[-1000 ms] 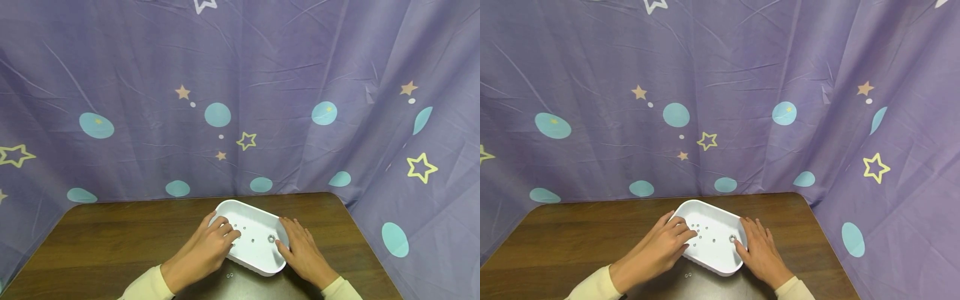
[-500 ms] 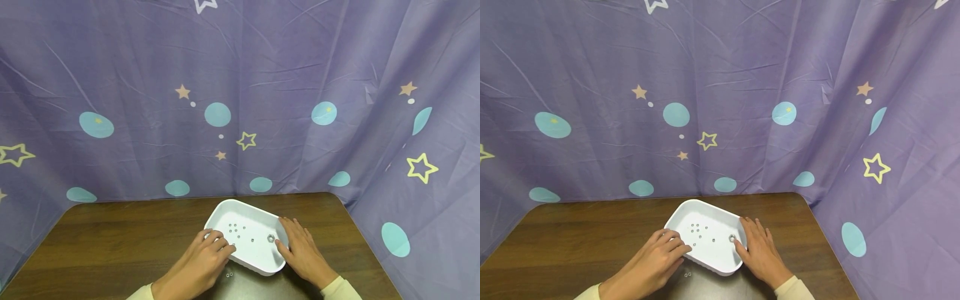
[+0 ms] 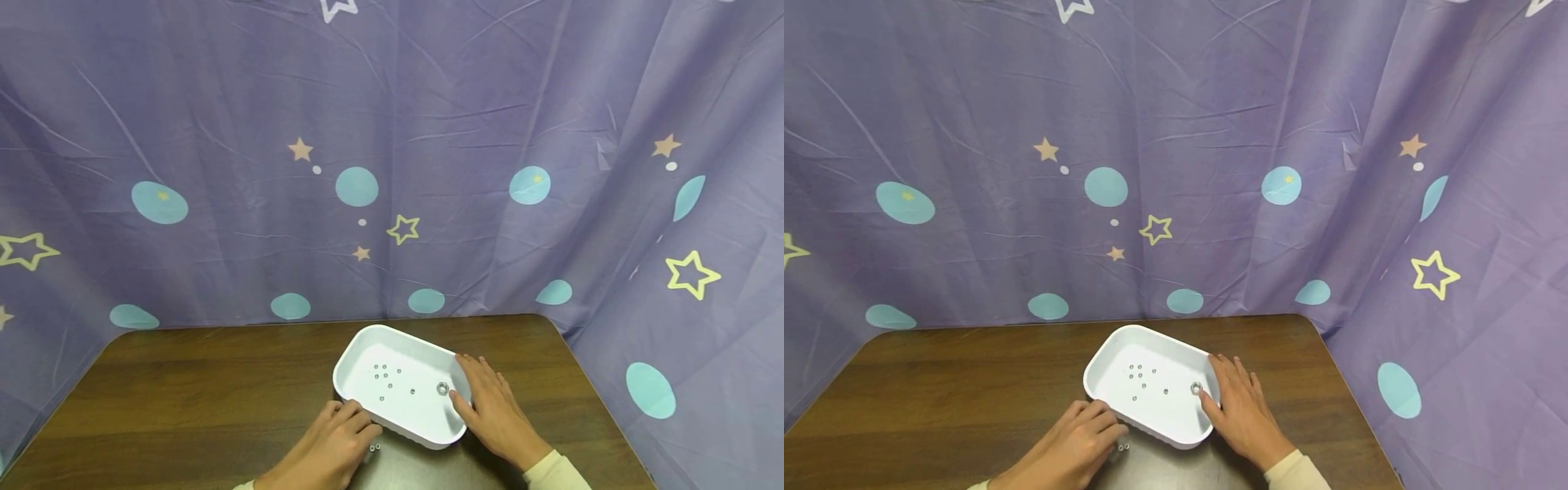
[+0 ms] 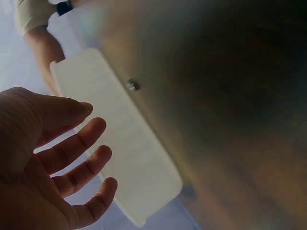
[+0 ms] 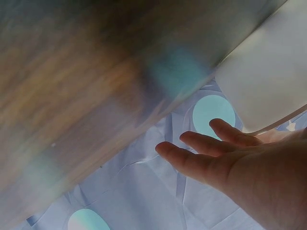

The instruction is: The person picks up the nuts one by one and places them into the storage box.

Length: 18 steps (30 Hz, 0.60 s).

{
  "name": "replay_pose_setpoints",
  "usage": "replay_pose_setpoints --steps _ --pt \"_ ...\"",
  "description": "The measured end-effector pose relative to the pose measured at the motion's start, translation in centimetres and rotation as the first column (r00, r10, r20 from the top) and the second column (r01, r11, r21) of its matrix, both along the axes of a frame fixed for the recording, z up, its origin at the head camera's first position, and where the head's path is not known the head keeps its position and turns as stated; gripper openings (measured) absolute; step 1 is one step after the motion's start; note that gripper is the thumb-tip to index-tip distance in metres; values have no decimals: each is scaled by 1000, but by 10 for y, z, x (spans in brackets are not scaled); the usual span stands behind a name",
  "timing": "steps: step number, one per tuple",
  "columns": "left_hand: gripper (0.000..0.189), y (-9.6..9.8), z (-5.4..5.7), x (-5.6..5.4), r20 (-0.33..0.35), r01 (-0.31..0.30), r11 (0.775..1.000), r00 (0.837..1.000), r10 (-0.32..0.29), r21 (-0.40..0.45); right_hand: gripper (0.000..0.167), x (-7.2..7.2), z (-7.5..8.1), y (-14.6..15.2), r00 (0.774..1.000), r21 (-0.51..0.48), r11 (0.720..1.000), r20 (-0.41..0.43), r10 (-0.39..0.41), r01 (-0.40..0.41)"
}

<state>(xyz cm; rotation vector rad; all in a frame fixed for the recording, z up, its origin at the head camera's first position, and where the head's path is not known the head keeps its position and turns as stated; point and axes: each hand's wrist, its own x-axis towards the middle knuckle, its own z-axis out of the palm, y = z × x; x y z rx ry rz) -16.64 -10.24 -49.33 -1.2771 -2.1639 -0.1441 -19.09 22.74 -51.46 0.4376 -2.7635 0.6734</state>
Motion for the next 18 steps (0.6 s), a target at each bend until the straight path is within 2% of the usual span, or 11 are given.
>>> replay_pose_setpoints --steps 8,18 --pt "41 4 -18 -1 -64 -16 998 998 11 -69 66 0 -1 1 1000 5 1000 -13 4 -4" --pt "37 9 -22 -3 -49 -39 986 998 32 -163 66 -1 -1 1 1000 3 1000 4 1 -1"
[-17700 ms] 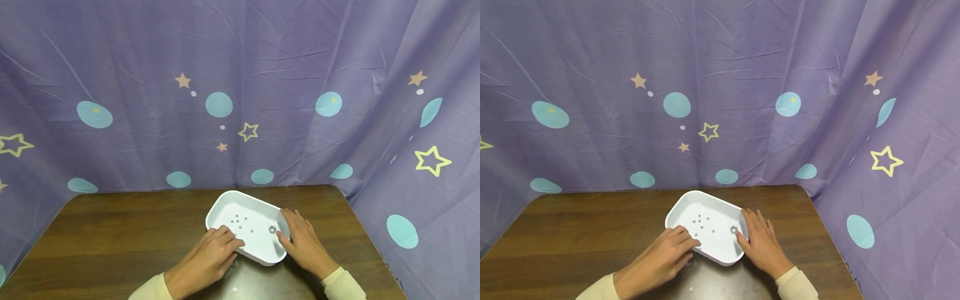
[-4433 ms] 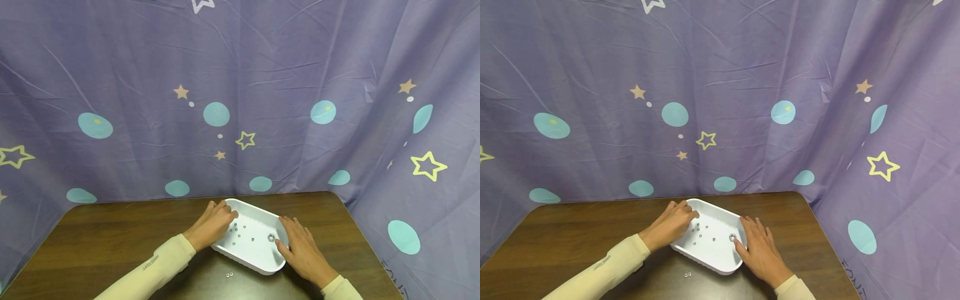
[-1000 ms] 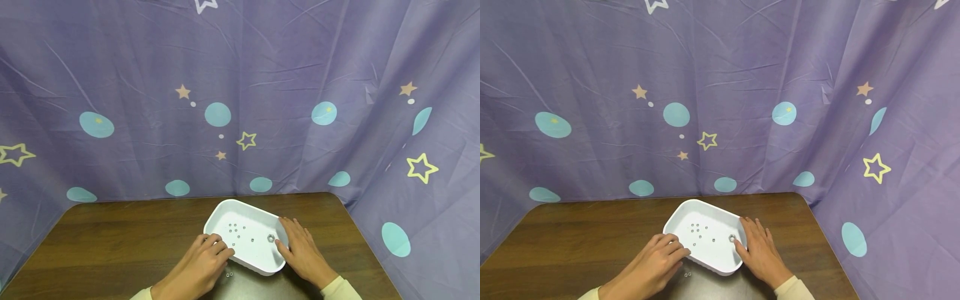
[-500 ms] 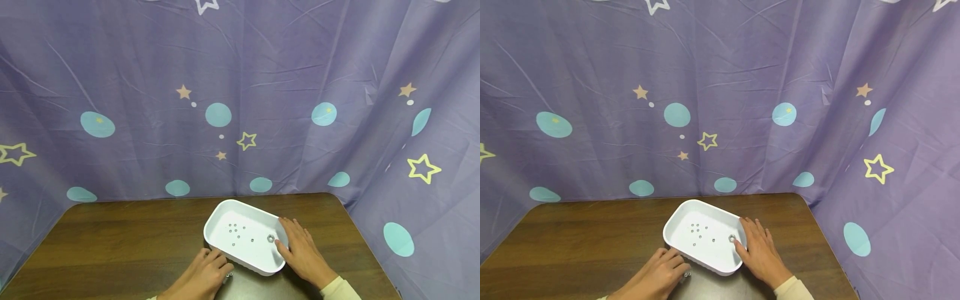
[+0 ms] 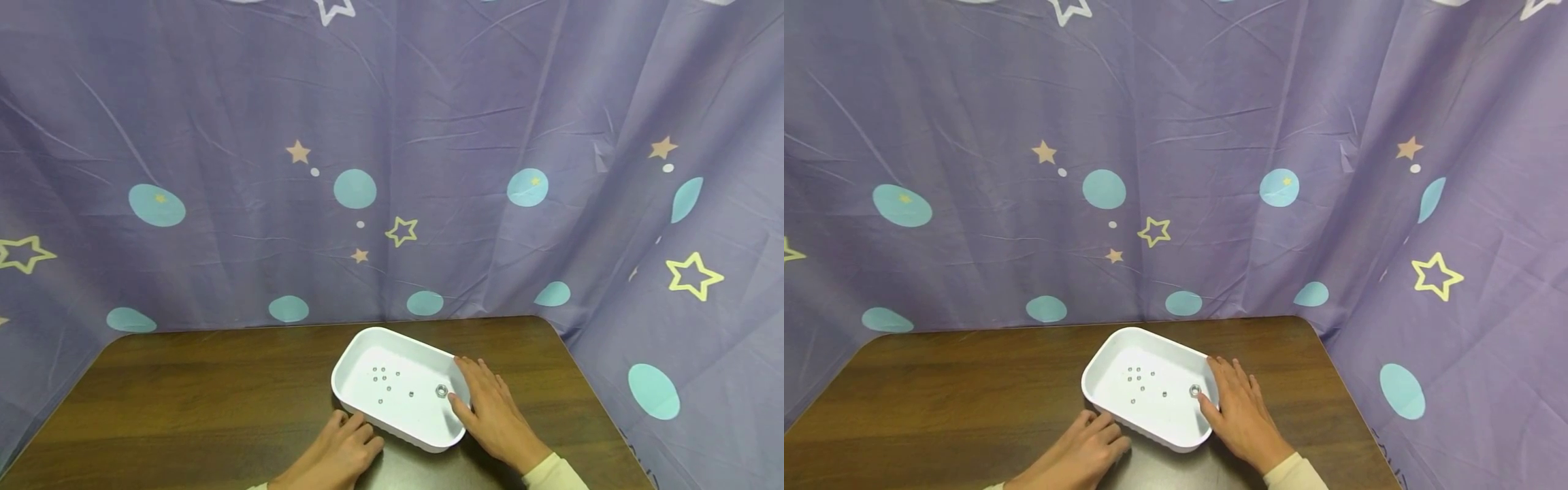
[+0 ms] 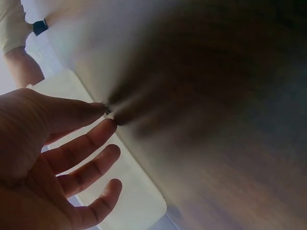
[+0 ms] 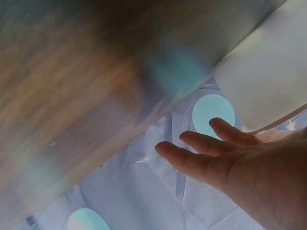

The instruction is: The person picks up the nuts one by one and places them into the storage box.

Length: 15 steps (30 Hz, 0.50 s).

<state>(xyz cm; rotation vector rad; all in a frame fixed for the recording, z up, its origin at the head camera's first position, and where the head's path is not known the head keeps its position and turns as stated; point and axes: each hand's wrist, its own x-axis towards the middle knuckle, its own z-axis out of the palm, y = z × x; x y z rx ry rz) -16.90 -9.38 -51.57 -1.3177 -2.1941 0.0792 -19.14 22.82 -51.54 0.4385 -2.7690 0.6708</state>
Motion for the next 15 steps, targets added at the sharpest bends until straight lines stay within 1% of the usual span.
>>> replay_pose_setpoints --steps 7,15 --pt "35 2 -3 0 -18 -3 1000 1000 3 -2 66 0 1 0 1000 -1 1000 -11 2 -2" --pt "35 7 -5 -1 8 -15 1000 1000 14 6 66 0 0 1 1000 -1 1000 -2 0 0"
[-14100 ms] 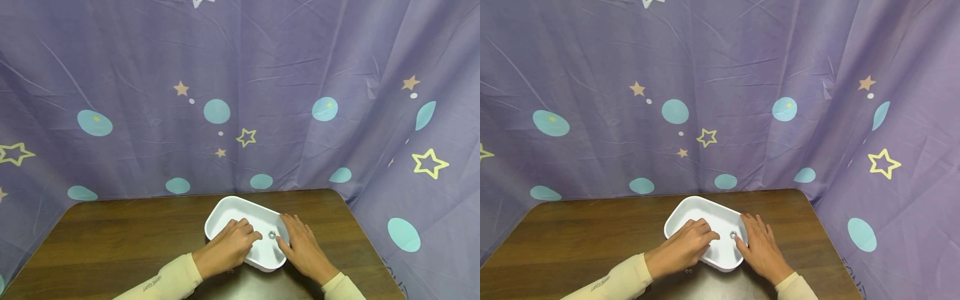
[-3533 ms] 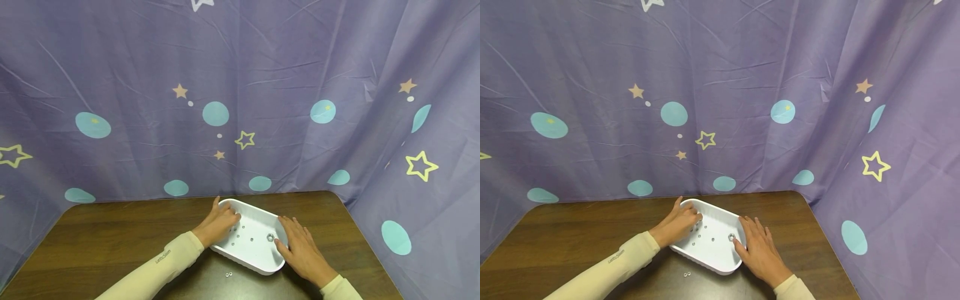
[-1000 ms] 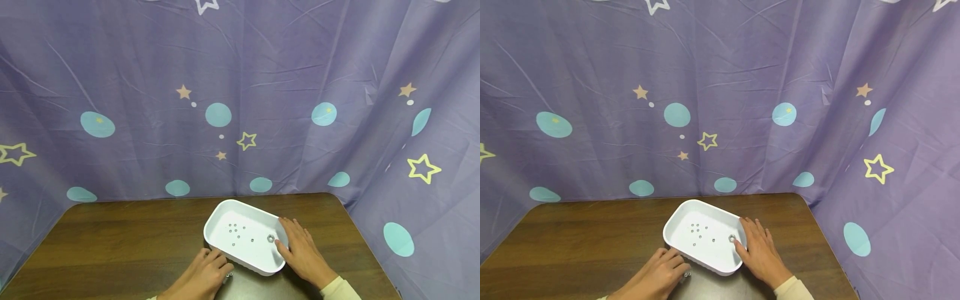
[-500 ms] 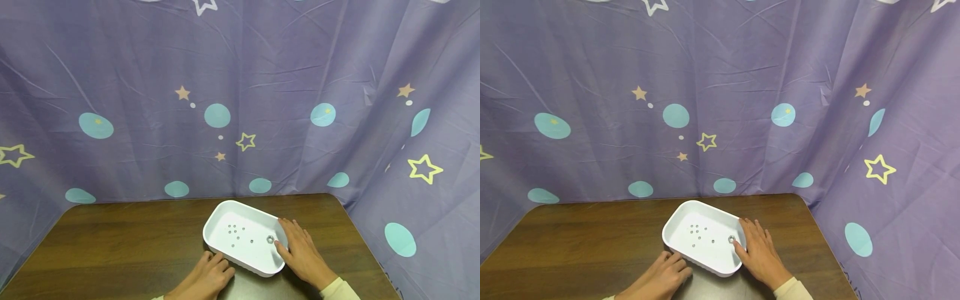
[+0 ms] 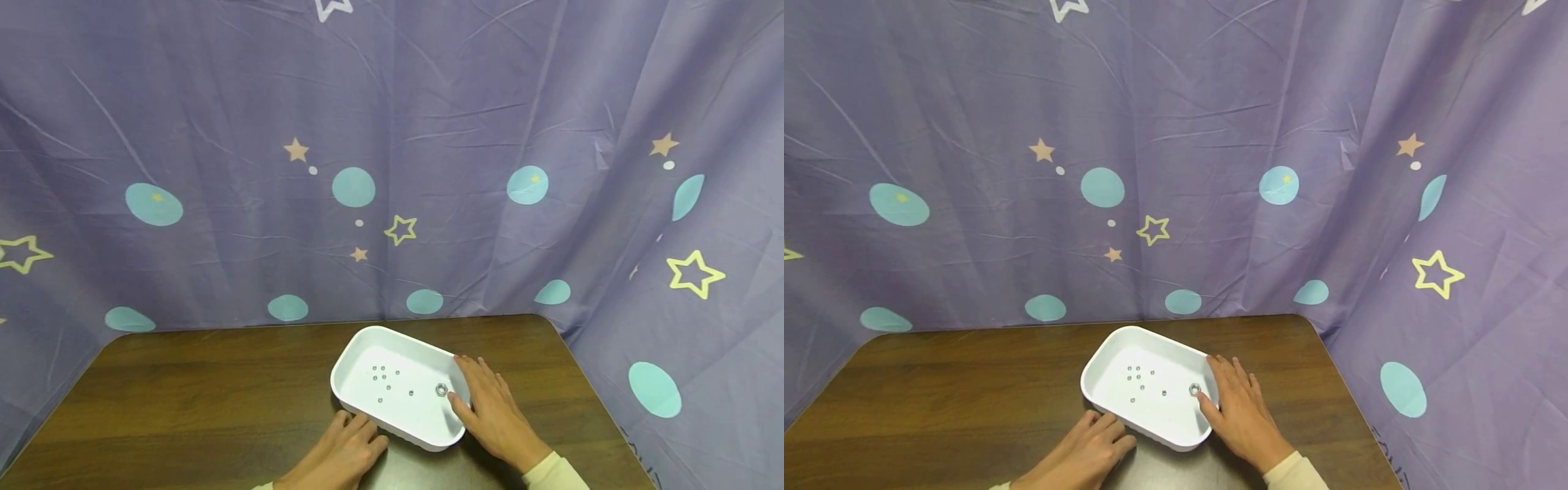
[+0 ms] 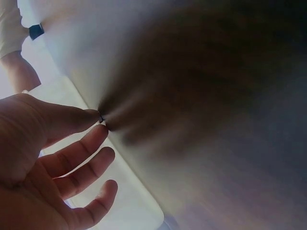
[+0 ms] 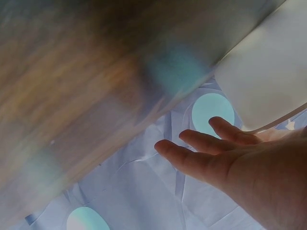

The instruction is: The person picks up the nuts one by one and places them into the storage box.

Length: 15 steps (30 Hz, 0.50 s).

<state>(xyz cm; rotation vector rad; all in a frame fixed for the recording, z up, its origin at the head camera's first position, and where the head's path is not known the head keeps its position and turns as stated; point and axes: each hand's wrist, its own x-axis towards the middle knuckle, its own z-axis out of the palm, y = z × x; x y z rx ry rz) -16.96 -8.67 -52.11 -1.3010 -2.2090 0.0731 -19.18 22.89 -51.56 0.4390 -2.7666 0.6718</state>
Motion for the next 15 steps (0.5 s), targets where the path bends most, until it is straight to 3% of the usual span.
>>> replay_pose_setpoints --steps 8,15 --pt "37 2 -1 -1 -26 11 1000 1000 -11 -13 66 0 1 0 1000 -3 1000 -1 -1 1" --pt "22 2 -2 2 -107 56 998 993 -54 15 66 0 0 -1 1000 1 1000 -2 -2 2"
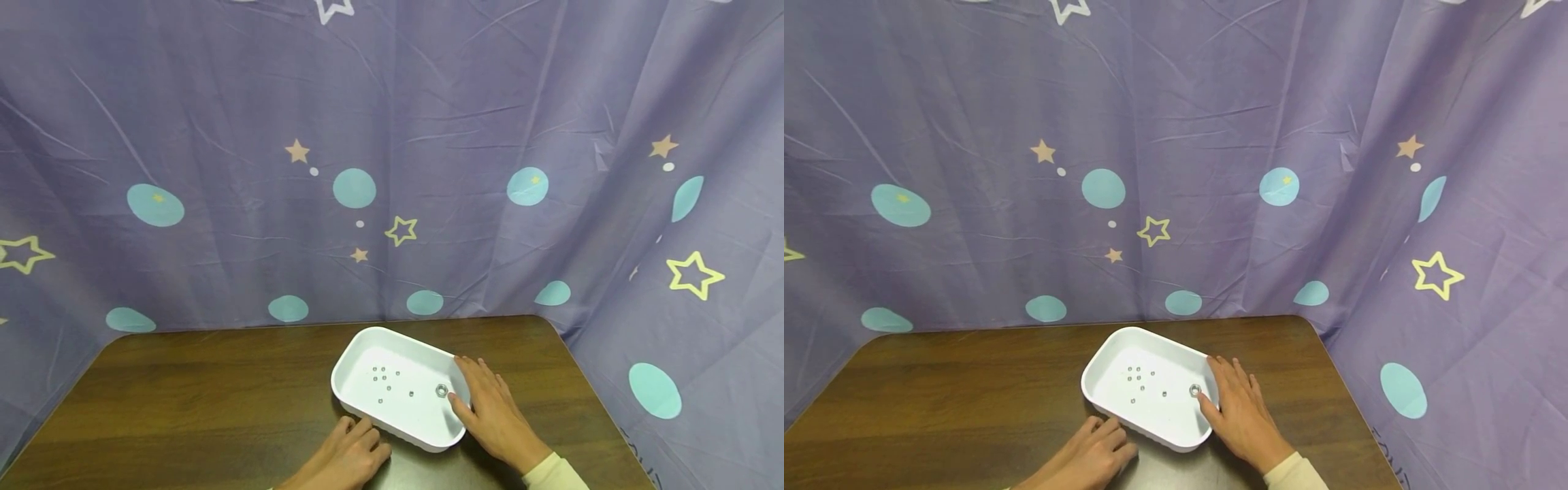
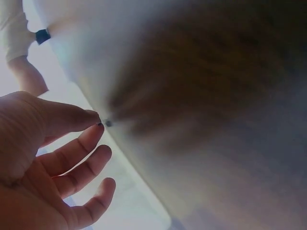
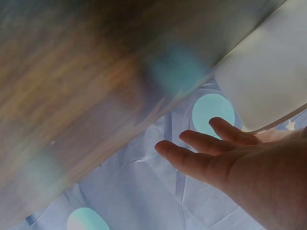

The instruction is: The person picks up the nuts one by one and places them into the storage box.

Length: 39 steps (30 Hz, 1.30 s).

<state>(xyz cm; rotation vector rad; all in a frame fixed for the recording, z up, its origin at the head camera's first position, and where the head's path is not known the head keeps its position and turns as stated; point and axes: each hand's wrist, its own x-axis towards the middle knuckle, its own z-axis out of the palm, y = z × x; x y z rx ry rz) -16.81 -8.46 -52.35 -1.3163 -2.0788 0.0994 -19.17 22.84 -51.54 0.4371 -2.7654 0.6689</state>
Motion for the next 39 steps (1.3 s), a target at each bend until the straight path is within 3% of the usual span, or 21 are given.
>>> replay_pose_setpoints --steps 6,13,16,18,20,24,31,39 --pt "21 4 13 8 20 63 995 998 -65 80 66 1 0 1 1000 -1 1000 -5 1 -1" --pt "33 9 38 18 66 81 990 994 -88 112 66 1 0 -1 1000 -3 1000 7 -1 1" --pt "15 14 50 15 -6 106 983 994 -107 149 66 1 0 -1 1000 -5 1000 5 -4 4" --pt "6 15 58 13 -19 120 979 993 -118 164 65 1 0 -1 1000 -5 1000 3 -2 2" --pt "20 17 66 10 -12 123 977 992 -123 173 65 1 0 -1 1000 -6 1000 -8 3 -3" --pt "26 18 79 8 78 80 982 992 -95 170 66 0 -1 -1 1000 -8 1000 -18 11 -11" --pt "27 23 85 2 110 52 988 991 -69 148 66 0 -1 0 1000 -6 1000 -6 14 -14" --pt "31 29 80 -15 113 26 989 993 -43 146 66 0 -1 1 1000 4 1000 4 13 -13"
